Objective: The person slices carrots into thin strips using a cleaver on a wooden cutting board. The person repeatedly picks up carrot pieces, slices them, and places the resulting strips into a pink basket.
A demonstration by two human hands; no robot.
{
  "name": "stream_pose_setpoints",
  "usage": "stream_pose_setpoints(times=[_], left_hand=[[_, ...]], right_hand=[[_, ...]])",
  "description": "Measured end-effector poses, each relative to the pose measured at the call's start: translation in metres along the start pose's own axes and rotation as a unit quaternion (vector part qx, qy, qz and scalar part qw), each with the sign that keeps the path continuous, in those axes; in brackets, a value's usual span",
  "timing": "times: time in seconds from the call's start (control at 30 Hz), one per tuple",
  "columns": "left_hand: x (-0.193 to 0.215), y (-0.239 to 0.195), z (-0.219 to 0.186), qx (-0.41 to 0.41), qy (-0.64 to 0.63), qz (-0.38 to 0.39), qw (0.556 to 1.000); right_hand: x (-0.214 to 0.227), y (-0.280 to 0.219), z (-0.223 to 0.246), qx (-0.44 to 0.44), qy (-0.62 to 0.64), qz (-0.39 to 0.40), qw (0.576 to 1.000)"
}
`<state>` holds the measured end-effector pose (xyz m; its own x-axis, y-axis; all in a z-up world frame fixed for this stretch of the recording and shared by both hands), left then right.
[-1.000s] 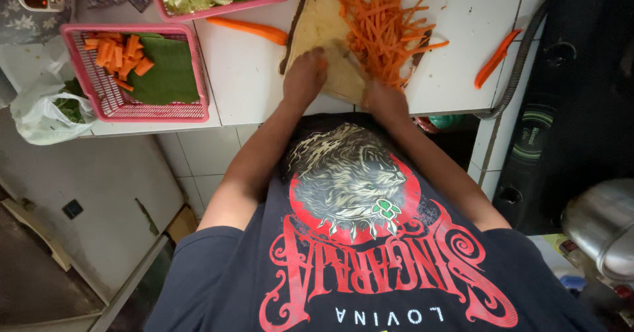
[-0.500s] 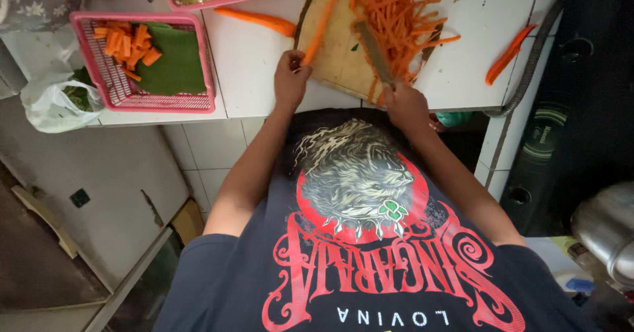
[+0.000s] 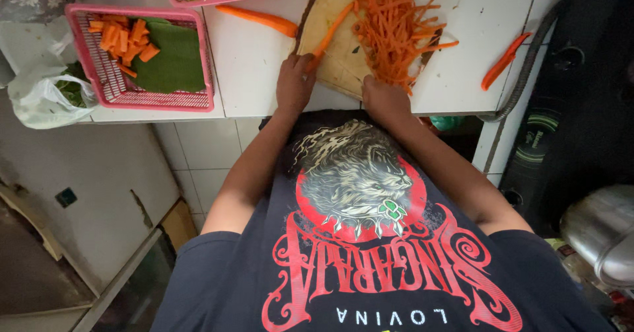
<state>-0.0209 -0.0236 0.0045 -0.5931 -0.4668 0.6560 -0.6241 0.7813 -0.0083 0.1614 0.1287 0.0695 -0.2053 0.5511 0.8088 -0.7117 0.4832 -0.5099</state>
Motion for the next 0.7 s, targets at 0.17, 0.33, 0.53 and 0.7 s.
stream_pose_setpoints(times=[0.17, 0.33, 0.53, 0.7], left_hand=[[-0.002, 0.003, 0.004, 0.024, -0.014, 0.008, 1.0], [-0.001, 0.003, 0.005, 0.046, -0.03, -0.014, 0.998], [-0.006, 0.0, 0.027, 0.182, -0.223, -0.043, 0.957], [0.02, 0.007, 0.031, 0.206, -0.587, -0.061, 0.781]], right_hand=[[0.004, 0.014, 0.002, 0.015, -0.016, 0.036, 0.999], [-0.024, 0.038, -0.009, 0.028, 0.007, 0.008, 1.0], [-0.046, 0.039, -0.03, -0.006, 0.041, 0.001, 0.999], [-0.028, 0.006, -0.039, -0.076, 0.065, -0.004, 0.995]])
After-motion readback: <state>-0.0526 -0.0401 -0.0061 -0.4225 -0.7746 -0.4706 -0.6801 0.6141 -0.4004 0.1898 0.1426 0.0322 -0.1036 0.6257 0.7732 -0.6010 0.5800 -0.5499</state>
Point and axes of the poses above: each hand's wrist, its own y-axis towards the middle knuckle, its own x-axis out of the back of the hand, z = x × y, the point moved 2 cm from there along y, towards the middle knuckle, and after that the axes turned 2 degrees about -x, right-handed, at the moved point
